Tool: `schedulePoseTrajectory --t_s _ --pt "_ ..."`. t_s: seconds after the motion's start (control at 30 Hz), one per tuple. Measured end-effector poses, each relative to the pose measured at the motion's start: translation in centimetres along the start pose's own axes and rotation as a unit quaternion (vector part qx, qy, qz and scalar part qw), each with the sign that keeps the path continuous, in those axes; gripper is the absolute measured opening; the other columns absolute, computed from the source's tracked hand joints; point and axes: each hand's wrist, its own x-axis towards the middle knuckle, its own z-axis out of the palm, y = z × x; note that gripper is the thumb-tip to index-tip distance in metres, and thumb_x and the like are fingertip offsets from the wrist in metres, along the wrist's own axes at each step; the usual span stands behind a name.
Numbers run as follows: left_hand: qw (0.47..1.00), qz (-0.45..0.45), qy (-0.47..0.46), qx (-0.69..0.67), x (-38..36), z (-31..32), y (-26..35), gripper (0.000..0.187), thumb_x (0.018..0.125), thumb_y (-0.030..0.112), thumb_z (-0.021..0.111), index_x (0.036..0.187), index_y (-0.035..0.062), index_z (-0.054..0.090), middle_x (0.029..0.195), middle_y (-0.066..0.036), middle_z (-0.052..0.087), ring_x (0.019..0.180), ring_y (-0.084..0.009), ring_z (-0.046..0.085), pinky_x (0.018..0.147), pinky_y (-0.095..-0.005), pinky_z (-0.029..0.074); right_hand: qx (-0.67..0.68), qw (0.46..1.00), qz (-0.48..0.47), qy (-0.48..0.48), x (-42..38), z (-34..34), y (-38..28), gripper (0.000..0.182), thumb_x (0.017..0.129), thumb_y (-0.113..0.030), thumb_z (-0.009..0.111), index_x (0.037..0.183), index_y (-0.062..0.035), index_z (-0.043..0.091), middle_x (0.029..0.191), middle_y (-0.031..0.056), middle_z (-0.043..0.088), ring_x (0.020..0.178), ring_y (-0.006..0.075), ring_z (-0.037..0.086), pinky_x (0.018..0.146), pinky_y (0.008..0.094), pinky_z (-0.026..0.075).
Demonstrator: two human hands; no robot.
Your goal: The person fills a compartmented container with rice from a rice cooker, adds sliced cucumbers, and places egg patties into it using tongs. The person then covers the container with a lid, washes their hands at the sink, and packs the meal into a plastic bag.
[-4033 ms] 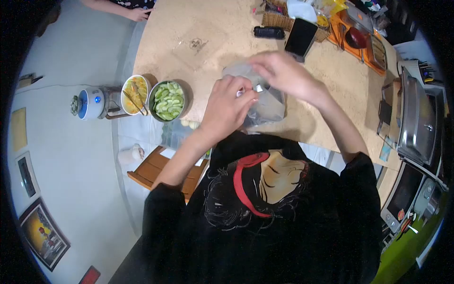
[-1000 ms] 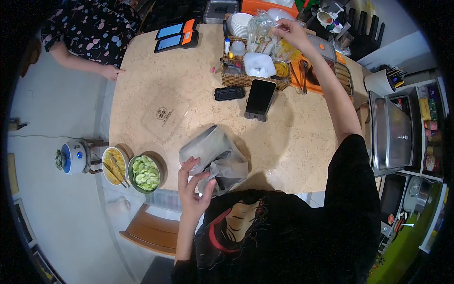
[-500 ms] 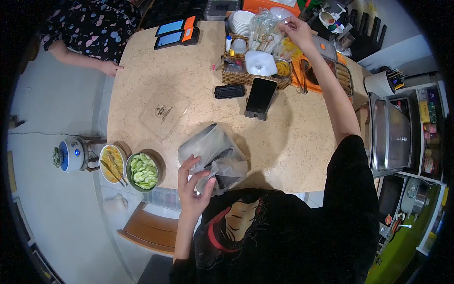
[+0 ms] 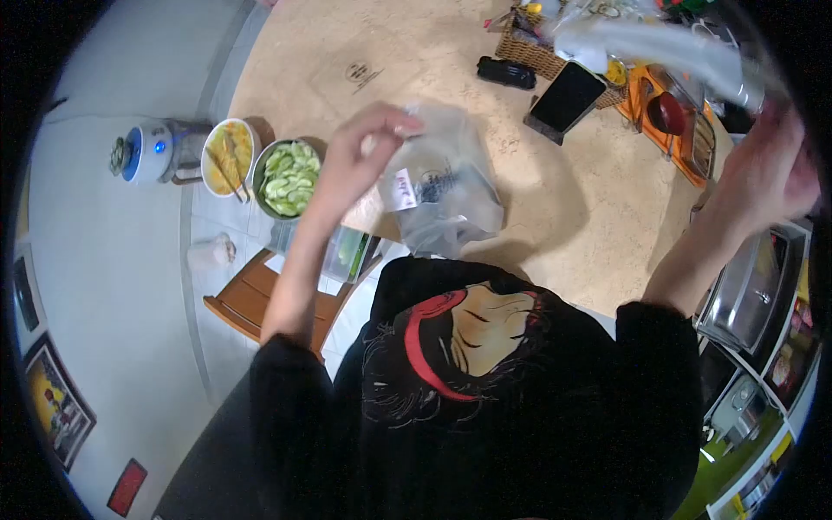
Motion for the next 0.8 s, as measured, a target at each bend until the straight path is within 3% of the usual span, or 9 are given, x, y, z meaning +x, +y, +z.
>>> schedulePoseTrajectory --t_s 0.07,0.13,0.17,0.3,0.37,0.47,0.53,0.7,0.8 --pt "0.999 0.0 -0.018 -0.03 1.5 -0.8 -0.2 0.023 0.083 0.002 0.051 0.102 0.0032 0.064 0.096 -0.005 0.064 0.082 -0.0108 0.056 0.078 -0.0251 0.044 0.083 0.994 0.009 -0.071 -4.6 1.8 -4.0 0.017 0.091 -0.003 0.052 0.107 0.003 0.055 0.098 0.0182 0.064 0.088 0.0218 0.064 0.074 0.0293 0.053" --pt "0.987 -0.088 -0.067 -0.113 2.1 -0.6 0.5 0.024 0.084 0.007 0.049 0.102 0.0056 0.065 0.104 -0.002 0.063 0.096 -0.0103 0.052 0.089 -0.0261 0.039 0.193 0.972 0.058 -0.122 -11.3 5.9 -5.3 0.017 0.085 -0.004 0.063 0.1 0.0015 0.058 0.094 0.0114 0.062 0.076 0.015 0.061 0.067 0.0265 0.049" --pt "0.987 -0.097 -0.057 -0.117 2.2 -0.6 0.9 0.023 0.084 0.011 0.051 0.101 0.0072 0.066 0.104 0.0 0.064 0.094 -0.0089 0.052 0.088 -0.0252 0.039 0.179 0.95 0.151 -0.208 -13.9 6.9 -6.1 0.014 0.084 -0.003 0.062 0.097 0.0004 0.058 0.089 0.0092 0.062 0.08 0.0142 0.06 0.07 0.0274 0.048" --pt "0.985 -0.094 -0.079 -0.118 2.5 -0.8 0.0 0.024 0.083 0.012 0.051 0.102 0.0072 0.066 0.105 0.0 0.064 0.092 -0.0084 0.052 0.085 -0.0243 0.039 0.1 0.887 0.21 -0.398 -17.7 11.3 -6.5 0.019 0.085 -0.009 0.06 0.098 0.0038 0.058 0.084 0.0166 0.063 0.075 0.0255 0.061 0.068 0.0315 0.049" --pt "0.987 -0.063 -0.092 -0.116 2.6 -0.5 -0.1 0.025 0.083 0.012 0.051 0.103 0.0078 0.066 0.105 0.0 0.064 0.092 -0.0081 0.053 0.083 -0.0241 0.04 0.049 0.798 0.269 -0.537 -18.4 13.7 -5.2 0.023 0.085 -0.013 0.059 0.103 0.0019 0.057 0.085 0.022 0.062 0.077 0.035 0.061 0.069 0.0381 0.049" --pt "0.991 -0.029 -0.096 -0.088 2.9 -0.7 -0.6 0.021 0.086 0.008 0.054 0.104 0.0045 0.065 0.101 -0.003 0.066 0.092 -0.0087 0.059 0.083 -0.0242 0.045 -0.099 0.824 0.132 -0.542 -20.2 14.7 -3.8 0.024 0.085 -0.014 0.059 0.105 -0.0015 0.058 0.088 0.0224 0.062 0.08 0.0397 0.061 0.071 0.0436 0.048" --pt "0.994 0.012 -0.092 -0.055 2.0 -0.6 -0.1 0.023 0.085 0.015 0.059 0.106 0.0059 0.064 0.102 -0.005 0.065 0.094 -0.0123 0.059 0.084 -0.027 0.045 -0.087 0.817 0.165 -0.545 -19.3 12.5 -4.1 0.028 0.085 -0.015 0.059 0.111 -0.0048 0.059 0.09 0.0202 0.063 0.081 0.0415 0.061 0.075 0.0457 0.048" --pt "0.925 0.16 -0.08 0.335 -4.9 4.1 3.3 0.058 0.068 0.046 0.075 0.114 0.0125 0.061 0.12 -0.012 0.052 0.11 -0.028 0.051 0.1 -0.0392 0.035 0.003 0.848 0.317 -0.424 -18.8 4.5 -7.1 0.021 0.088 -0.016 0.061 0.104 -0.0018 0.064 0.088 0.0124 0.067 0.077 0.0206 0.065 0.07 0.0294 0.049" --pt "0.934 0.173 -0.009 0.312 -5.7 7.8 1.0 0.03 0.069 0.022 0.073 0.094 0.0099 0.063 0.108 -0.012 0.056 0.097 -0.0286 0.052 0.088 -0.0428 0.04 0.039 0.844 0.39 -0.367 -22.0 2.8 -6.4 0.019 0.09 -0.016 0.06 0.098 0.0004 0.065 0.086 0.0087 0.067 0.078 0.0134 0.063 0.072 0.0242 0.048"
